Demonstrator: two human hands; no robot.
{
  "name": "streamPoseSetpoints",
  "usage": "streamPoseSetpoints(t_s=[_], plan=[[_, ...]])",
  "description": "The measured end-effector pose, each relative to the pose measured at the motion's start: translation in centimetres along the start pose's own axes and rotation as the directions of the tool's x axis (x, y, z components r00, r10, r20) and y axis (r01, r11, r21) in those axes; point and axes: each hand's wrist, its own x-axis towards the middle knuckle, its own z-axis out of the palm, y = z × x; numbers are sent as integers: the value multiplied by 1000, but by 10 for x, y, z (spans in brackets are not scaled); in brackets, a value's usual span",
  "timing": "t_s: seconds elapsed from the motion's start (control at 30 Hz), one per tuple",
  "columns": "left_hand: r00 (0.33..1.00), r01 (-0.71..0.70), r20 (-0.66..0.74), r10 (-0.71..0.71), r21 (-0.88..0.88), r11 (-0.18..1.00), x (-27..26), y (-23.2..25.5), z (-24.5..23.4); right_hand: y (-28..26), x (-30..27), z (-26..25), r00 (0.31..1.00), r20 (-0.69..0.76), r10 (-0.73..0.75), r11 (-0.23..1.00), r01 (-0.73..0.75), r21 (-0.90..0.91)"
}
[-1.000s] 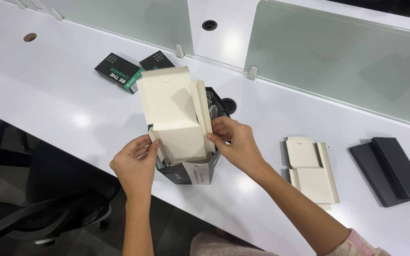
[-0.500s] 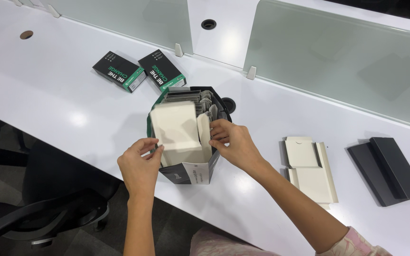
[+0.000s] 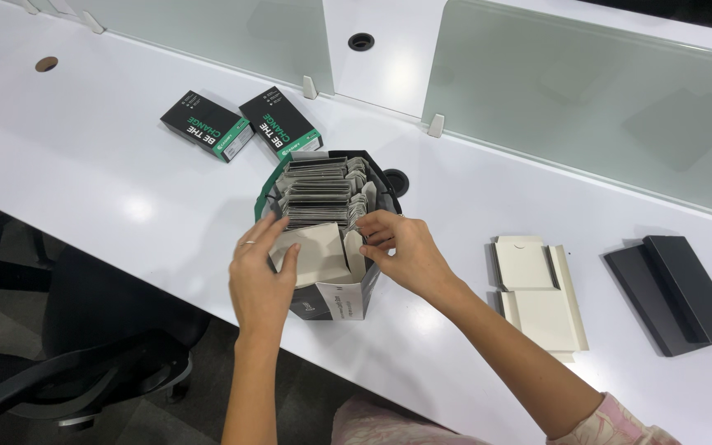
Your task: The person folds white cardboard inserts by hand and places them inside black boxes. They retrieve pieces from a paper bag, fold the flaps to create a structure, and insert each finished piece into a box on the desk.
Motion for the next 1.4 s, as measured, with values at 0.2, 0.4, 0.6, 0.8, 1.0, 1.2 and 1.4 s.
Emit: streamPoseSetpoints(t_s=[0.2, 0.4, 0.6, 0.8, 1.0, 1.2, 1.4], plan=[[977, 18, 209, -32, 69, 997, -3, -4, 20, 4, -1, -2, 1000, -7, -27, 1000, 27, 15], [975, -22, 224, -2, 105, 994, -7, -1, 27, 9, -1, -4, 1000, -1, -4, 1000, 4, 4], [977, -189, 125, 172, 137, 972, -4, 5, 28, 10, -7, -11, 996, -71, -49, 998, 51, 23], [984, -161, 68, 164, -50, 986, -8, 34, 42, 17, -17, -29, 986, -151, -68, 998, 68, -7], [999, 22, 55, -2, -376, 927, -30, 81, 82, 41, -38, -56, 981, -194, -3, 1000, 4, 5], [958, 106, 280, 61, -543, 833, -63, 111, 155, 88, -72, -94, 966, -235, 112, 994, -108, 31], [802, 390, 585, -119, -361, 847, -107, 117, 230, 164, -113, -135, 899, -364, 244, 963, -268, -15]])
